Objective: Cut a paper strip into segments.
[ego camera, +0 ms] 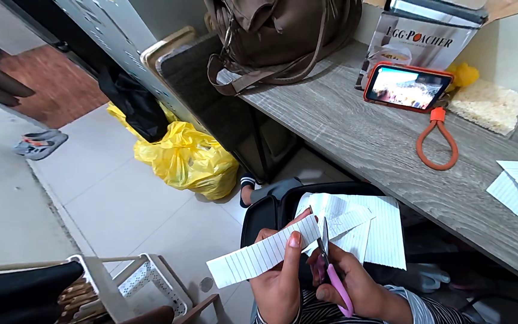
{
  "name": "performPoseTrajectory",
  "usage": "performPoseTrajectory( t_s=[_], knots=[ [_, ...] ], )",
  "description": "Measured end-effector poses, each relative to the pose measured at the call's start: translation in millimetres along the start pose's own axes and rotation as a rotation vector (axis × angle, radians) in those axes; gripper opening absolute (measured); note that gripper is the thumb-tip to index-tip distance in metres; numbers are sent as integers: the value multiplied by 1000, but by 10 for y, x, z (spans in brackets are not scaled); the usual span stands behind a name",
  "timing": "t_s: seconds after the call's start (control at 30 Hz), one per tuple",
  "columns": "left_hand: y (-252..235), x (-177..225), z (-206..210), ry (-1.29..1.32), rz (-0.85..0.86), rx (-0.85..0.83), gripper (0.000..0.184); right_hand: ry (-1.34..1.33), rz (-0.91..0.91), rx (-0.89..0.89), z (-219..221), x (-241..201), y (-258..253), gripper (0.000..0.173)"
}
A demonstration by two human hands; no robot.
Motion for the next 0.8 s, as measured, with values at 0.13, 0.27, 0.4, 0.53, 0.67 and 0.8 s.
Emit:
performPoseTrajectory(
  t_s=[0.13,0.27,0.4,0.53,0.67,0.8],
  knots=[
    [5,-1,-11,3,0,7,9,25,-6,-3,-2,-9,7,49],
    [3,1,-11,-2,-1,4,9,22,-4,-8,3,-7,4,48],
    [-1,4,6,3,-2,-5,9,24,-2,-8,3,-15,5,47],
    [4,9,12,-6,-6,3,9,22,-6,-11,4,-8,8,46],
    [4,10,16,9,1,-6,7,14,-6,-13,10,-9,11,46],
    [6,-1,8,1,-5,-5,8,25,-13,-19,11,-15,13,46]
  ],
)
Point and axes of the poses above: each hand's wrist, its own y-axis away from the middle knuckle, its own z-axis out of the palm, x = y × z, the point moved 7 cm from there along -y, towards the middle knuckle, and after that the axes turned 9 degrees about z, right-handed, at the moved point
